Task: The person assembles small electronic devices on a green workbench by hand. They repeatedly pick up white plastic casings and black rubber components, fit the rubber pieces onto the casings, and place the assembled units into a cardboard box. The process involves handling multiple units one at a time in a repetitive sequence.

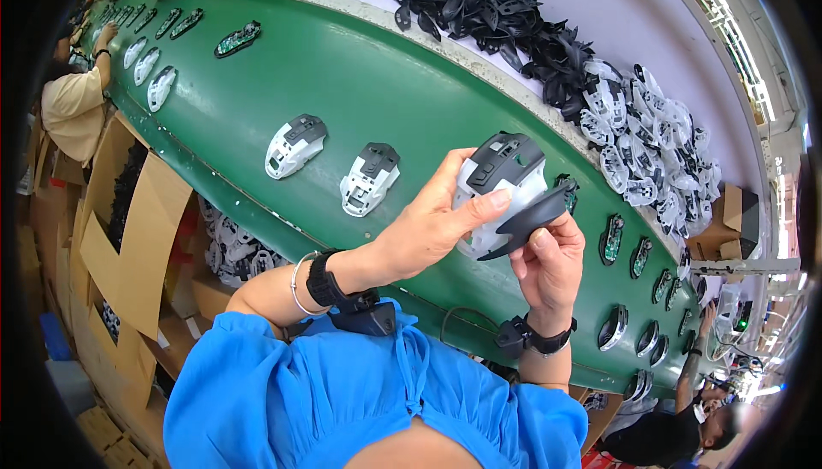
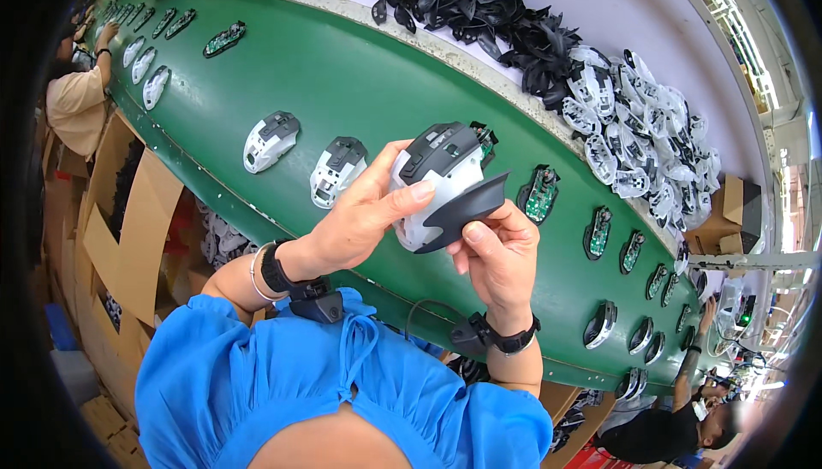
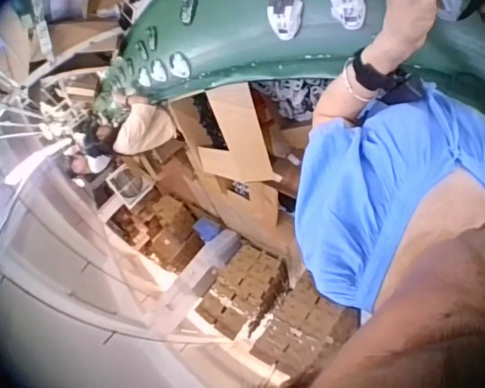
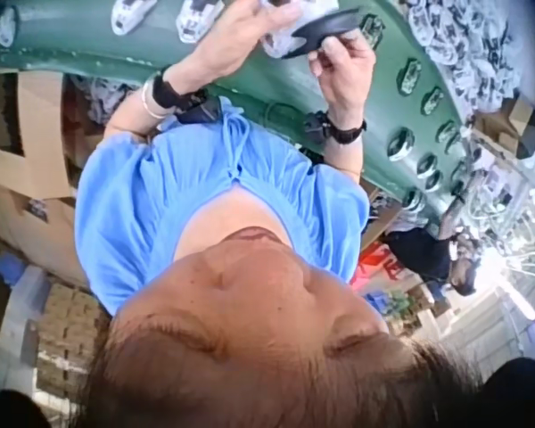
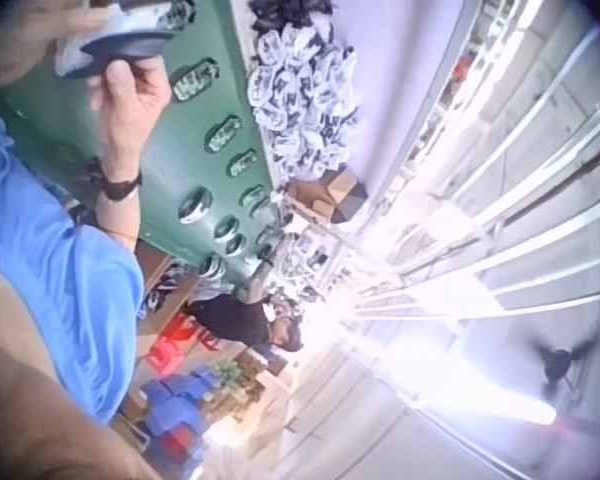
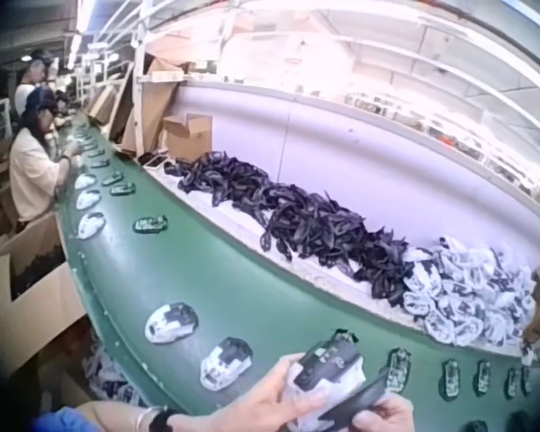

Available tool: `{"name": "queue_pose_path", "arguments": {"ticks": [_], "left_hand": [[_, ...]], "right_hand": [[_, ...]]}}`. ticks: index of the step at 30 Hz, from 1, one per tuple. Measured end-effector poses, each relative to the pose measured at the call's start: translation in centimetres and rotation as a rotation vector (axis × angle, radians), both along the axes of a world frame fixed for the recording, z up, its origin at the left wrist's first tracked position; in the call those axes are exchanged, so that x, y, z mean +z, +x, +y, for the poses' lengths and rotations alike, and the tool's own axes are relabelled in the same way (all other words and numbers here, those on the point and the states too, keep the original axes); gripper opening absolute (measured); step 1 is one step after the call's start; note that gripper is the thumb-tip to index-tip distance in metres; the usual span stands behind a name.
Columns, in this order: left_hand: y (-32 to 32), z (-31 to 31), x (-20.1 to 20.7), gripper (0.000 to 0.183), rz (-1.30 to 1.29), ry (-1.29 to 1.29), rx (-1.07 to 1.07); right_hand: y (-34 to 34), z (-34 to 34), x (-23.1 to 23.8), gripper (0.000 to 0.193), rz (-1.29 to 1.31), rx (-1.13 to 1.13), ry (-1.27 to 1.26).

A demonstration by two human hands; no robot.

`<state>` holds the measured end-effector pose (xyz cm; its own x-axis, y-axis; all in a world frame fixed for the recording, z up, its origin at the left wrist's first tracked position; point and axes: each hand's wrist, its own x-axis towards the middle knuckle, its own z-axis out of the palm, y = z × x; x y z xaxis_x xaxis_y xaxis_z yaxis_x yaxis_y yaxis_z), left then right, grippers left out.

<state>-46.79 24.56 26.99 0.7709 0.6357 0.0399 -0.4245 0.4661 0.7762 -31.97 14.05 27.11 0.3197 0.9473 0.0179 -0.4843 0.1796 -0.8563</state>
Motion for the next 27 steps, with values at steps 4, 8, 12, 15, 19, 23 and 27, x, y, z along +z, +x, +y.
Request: {"name": "queue_pose_path", "arguments": {"ticks": [4, 8, 12, 15, 19, 23, 27], "left_hand": [[-0.1, 0.3, -0.2, 0.057, 0.033, 0.076, 0.013], [-0.5, 0.5, 0.0, 0.054, 0.074, 0.060, -0.027], [-0.3, 0.6, -0.5, 0.058, 0.112, 0.099, -0.039], [-0.3, 0.6, -0.5, 0.071, 0.144, 0.131, -0.015], [-0.9, 0.4, -0.7, 0.094, 0.074, 0.301, -0.008], [-1.1, 0.0, -1.6, 0.102, 0.201, 0.455, 0.133], [-1.4, 0.0, -1.0, 0.094, 0.350, 0.606, 0.184]], "right_hand": [[-0.2, 0.3, -0.5, 0.010, -0.083, -0.075, 0.018], [-0.1, 0.3, -0.4, 0.008, -0.137, -0.088, 0.001], [-0.1, 0.2, 0.0, 0.008, -0.192, -0.079, -0.015], [-0.1, 0.1, 0.3, 0.009, -0.252, -0.118, -0.037], [-0.1, -0.1, 0.0, 0.011, -0.319, -0.172, -0.037], [-0.6, 0.0, 0.0, 0.010, -0.348, -0.196, -0.079], [-0.5, 0.1, -0.2, 0.010, -0.422, -0.213, -0.154]]}}
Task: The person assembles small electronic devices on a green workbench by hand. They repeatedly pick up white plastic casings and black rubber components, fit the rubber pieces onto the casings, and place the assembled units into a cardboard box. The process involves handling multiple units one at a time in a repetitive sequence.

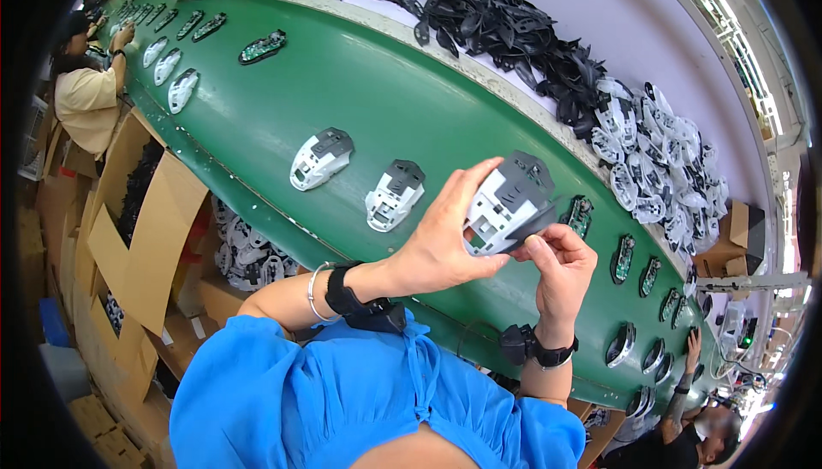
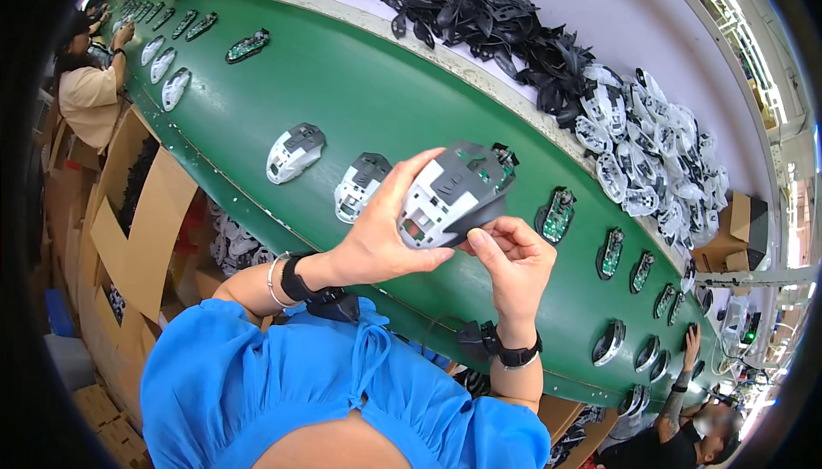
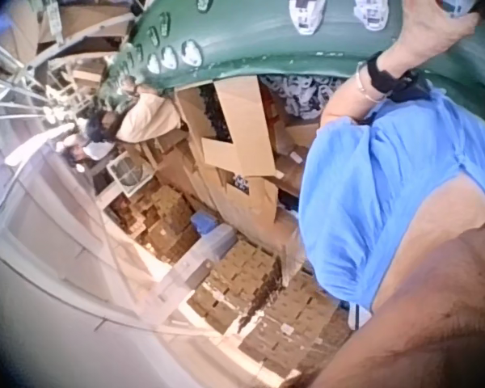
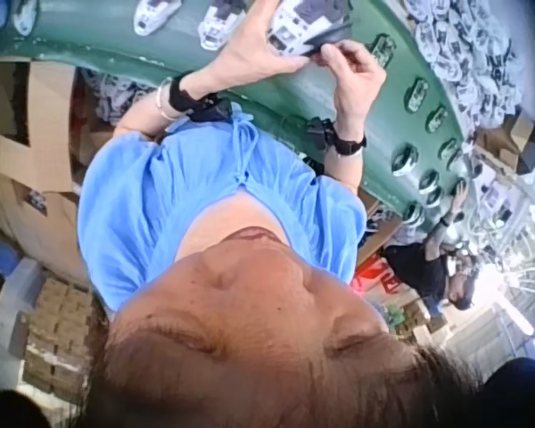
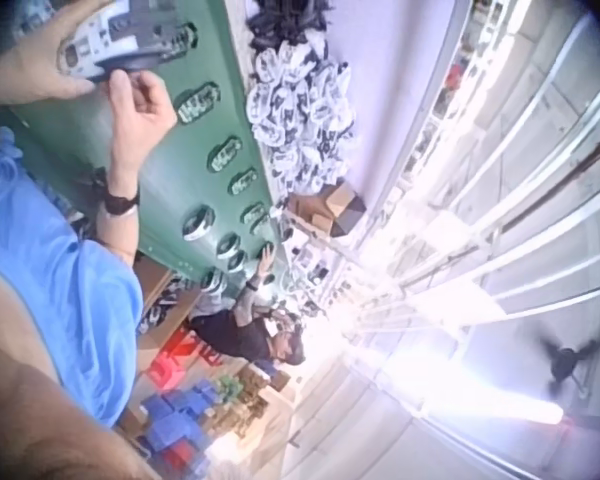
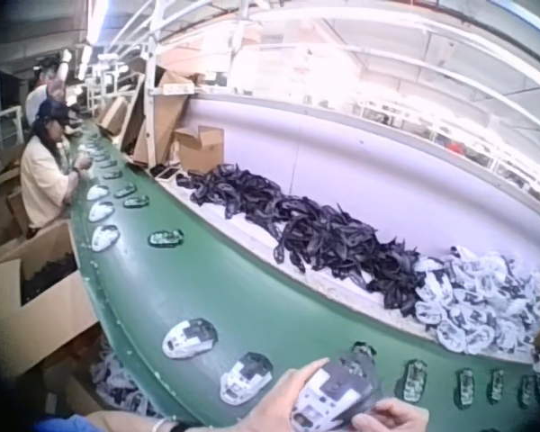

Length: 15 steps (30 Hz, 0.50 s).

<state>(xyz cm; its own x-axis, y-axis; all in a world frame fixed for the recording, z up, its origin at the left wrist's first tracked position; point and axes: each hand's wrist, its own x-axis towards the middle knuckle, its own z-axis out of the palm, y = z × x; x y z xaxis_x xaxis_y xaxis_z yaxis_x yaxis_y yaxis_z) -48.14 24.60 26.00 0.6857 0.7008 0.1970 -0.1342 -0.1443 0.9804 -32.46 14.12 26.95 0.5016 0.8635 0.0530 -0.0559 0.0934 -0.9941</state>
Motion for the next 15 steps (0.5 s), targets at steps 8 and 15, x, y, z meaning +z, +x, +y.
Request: {"name": "queue_pose_path", "arguments": {"ticks": [8, 15], "left_hand": [[-0.6, 0.4, 0.3, 0.088, 0.083, 0.223, -0.166], [-1.2, 0.8, 0.1, 0.091, -0.002, 0.380, -0.185]], "right_hand": [[0.9, 2.5, -0.2, 0.094, 0.072, 0.262, 0.159], [0.6, 2.0, 0.2, 0.097, 0.174, 0.306, 0.160]]}}
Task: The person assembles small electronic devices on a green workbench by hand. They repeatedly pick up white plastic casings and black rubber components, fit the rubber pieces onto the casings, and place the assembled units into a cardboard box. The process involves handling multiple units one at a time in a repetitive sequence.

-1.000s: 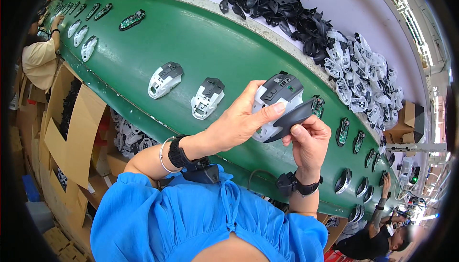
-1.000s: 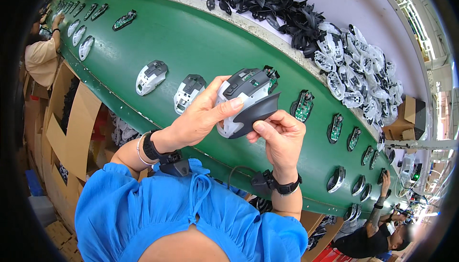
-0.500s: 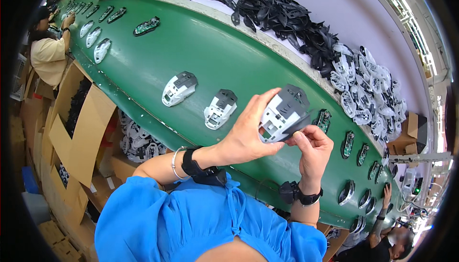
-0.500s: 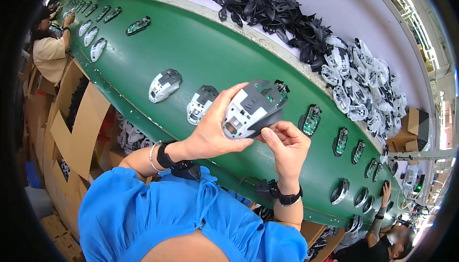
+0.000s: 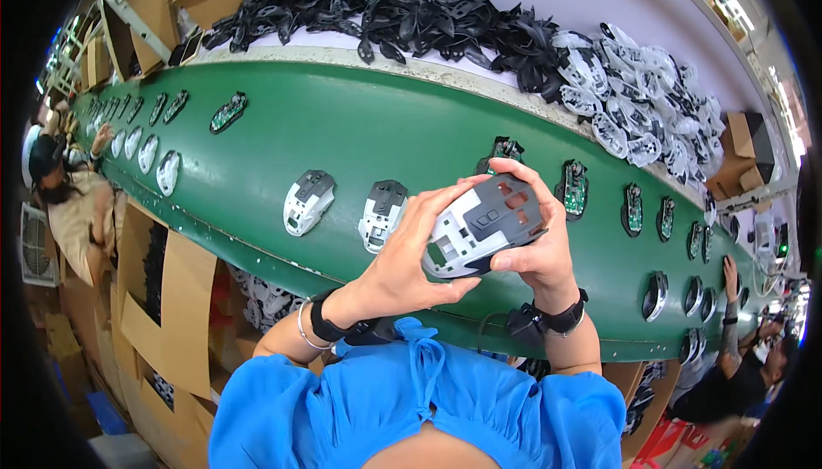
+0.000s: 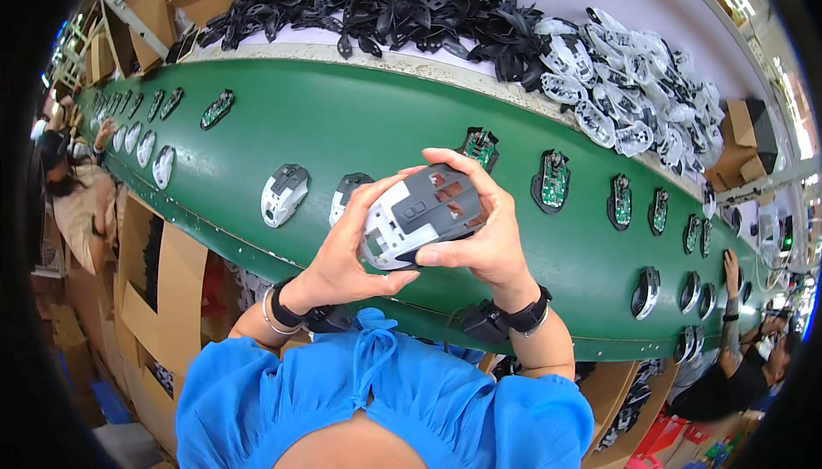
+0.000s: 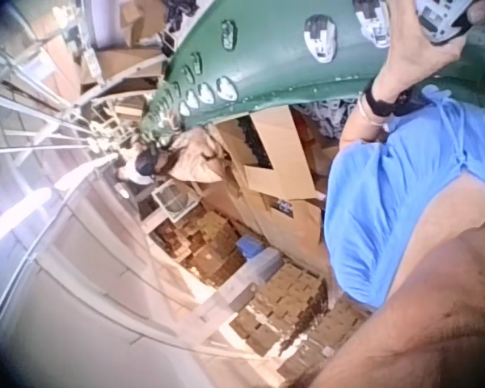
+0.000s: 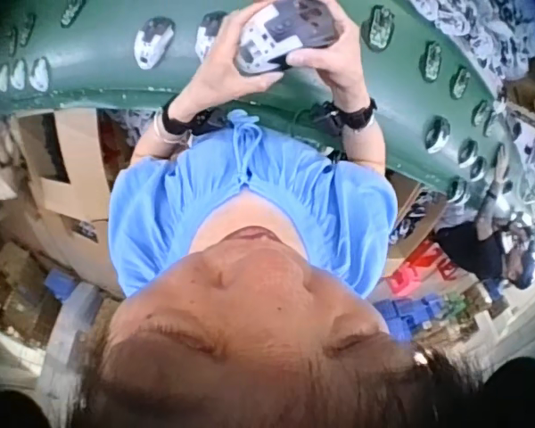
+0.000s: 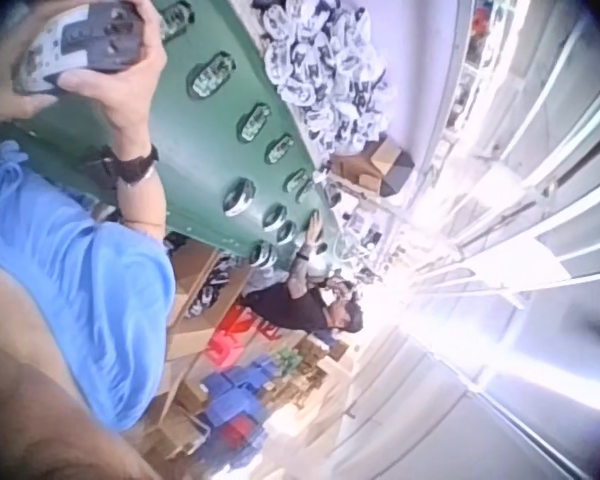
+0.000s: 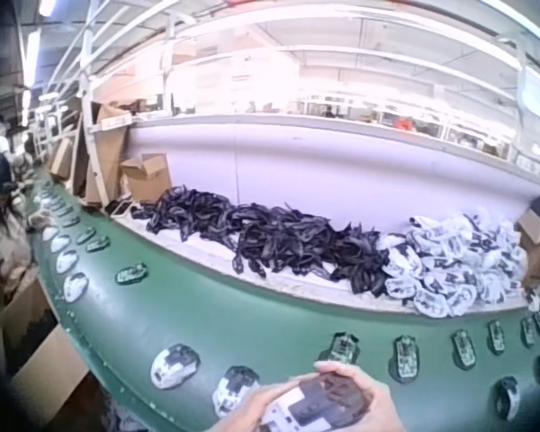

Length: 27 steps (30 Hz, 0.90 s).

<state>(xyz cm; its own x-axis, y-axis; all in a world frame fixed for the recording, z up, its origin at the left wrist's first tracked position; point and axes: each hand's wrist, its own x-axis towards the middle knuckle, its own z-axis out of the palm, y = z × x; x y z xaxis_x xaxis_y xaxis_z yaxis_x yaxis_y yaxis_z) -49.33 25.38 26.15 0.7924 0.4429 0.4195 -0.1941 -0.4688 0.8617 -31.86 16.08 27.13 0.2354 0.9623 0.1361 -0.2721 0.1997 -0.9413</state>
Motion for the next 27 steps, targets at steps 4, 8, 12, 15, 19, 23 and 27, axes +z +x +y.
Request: {"name": "queue_pose_path", "arguments": {"ticks": [4, 8, 12, 15, 19, 23, 27], "left_hand": [[-0.4, 0.4, -0.4, 0.086, -0.103, 0.140, 0.129], [-0.6, 0.7, 0.1, 0.085, -0.105, 0.269, 0.191], [-0.8, 0.9, 0.7, 0.081, -0.076, 0.269, 0.147], [-0.8, 0.6, 1.1, 0.079, -0.084, 0.248, 0.115], [-1.0, 1.0, 1.0, 0.079, -0.069, 0.179, 0.065], [-0.8, 2.2, 1.0, 0.079, -0.050, 0.140, 0.036], [-0.6, 4.0, -0.8, 0.087, -0.118, -0.129, -0.152]], "right_hand": [[-1.2, 0.3, 0.9, 0.094, 0.117, -0.017, 0.056], [-1.2, 0.6, 1.3, 0.092, 0.098, 0.042, 0.081], [-0.3, 0.1, 1.6, 0.090, -0.074, 0.076, 0.067], [-0.5, -0.5, 2.0, 0.085, -0.093, 0.040, 0.114], [-0.8, -0.6, 1.9, 0.080, -0.132, -0.012, 0.119], [-0.5, 0.4, 1.4, 0.082, -0.096, 0.019, 0.116], [0.7, 1.0, 1.8, 0.086, -0.024, 0.147, 0.106]]}}
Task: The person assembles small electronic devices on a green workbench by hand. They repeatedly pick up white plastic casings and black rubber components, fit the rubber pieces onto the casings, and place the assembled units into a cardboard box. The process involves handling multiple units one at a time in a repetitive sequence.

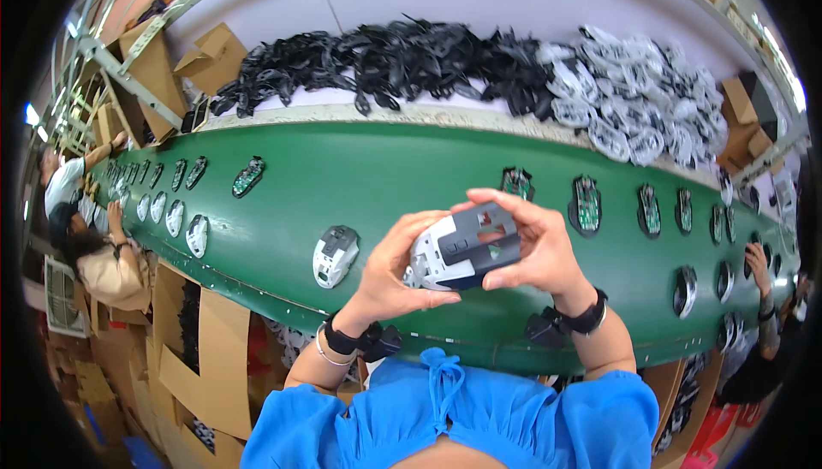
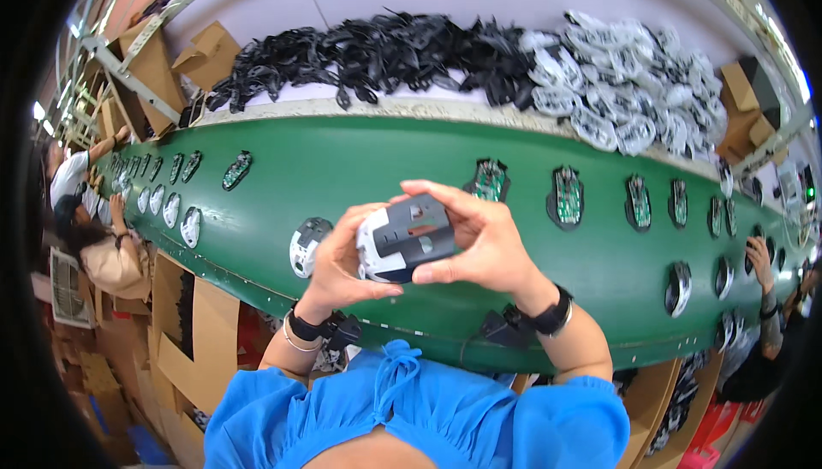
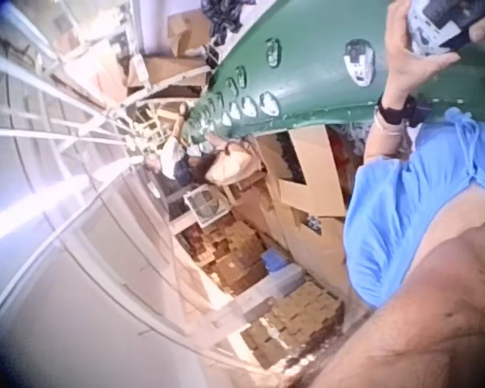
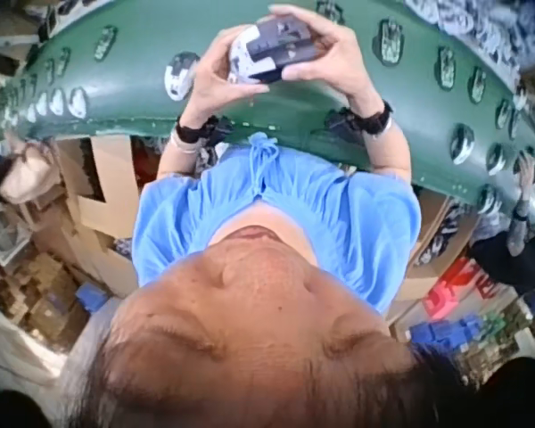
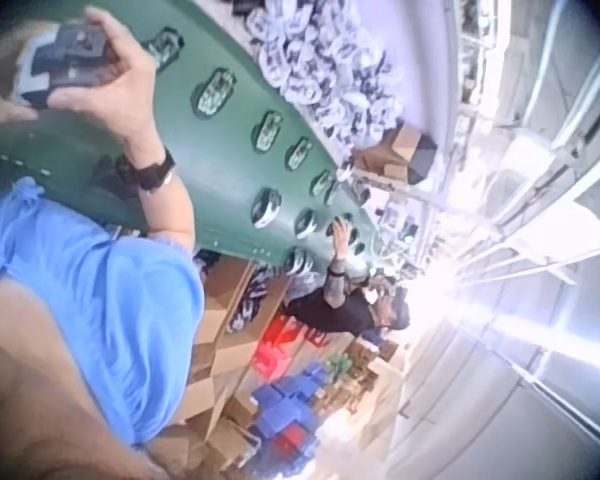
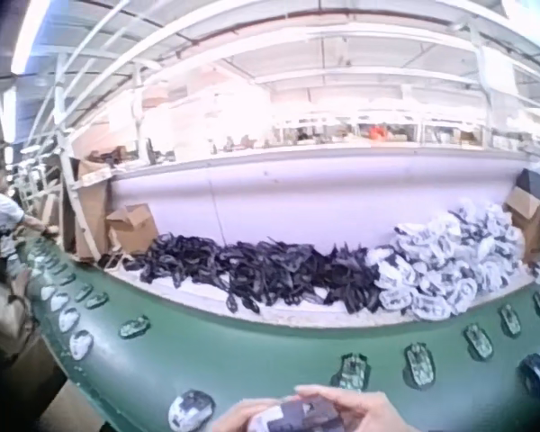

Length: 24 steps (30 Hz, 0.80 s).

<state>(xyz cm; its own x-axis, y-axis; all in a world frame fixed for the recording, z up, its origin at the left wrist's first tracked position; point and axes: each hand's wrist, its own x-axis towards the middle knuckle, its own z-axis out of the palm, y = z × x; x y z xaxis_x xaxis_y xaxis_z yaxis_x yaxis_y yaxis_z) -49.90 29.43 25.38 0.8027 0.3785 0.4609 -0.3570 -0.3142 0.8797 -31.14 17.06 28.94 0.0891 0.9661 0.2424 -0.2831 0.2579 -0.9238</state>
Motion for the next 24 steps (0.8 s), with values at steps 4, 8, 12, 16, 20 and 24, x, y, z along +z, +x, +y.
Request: {"name": "queue_pose_path", "arguments": {"ticks": [4, 8, 12, 16, 20, 24], "left_hand": [[0.6, -0.1, -2.1, 0.100, -0.046, -0.580, -0.037], [0.4, -0.3, -4.6, 0.071, -0.129, -1.440, -0.522], [1.4, -0.2, -5.3, 0.063, -0.114, -1.562, -0.279], [1.1, -1.2, -10.0, 0.059, -0.012, -1.391, -0.262], [0.8, -2.2, -11.2, 0.059, 0.388, -0.995, -0.266], [-0.6, 0.2, -11.0, 0.051, 0.380, -0.809, -0.221]], "right_hand": [[-1.0, 1.3, 2.0, 0.073, -0.700, -0.329, 0.249], [-0.8, 4.4, 0.0, 0.062, -1.231, -0.338, 0.527], [-1.7, 5.7, -0.1, 0.062, -1.263, 0.122, 0.363], [2.3, 13.5, -0.7, 0.050, -0.826, 0.178, -0.139], [11.5, 24.6, -8.0, 0.047, -0.678, -0.223, -0.499], [14.8, 29.2, -9.9, 0.040, 0.121, -0.334, -0.557]]}}
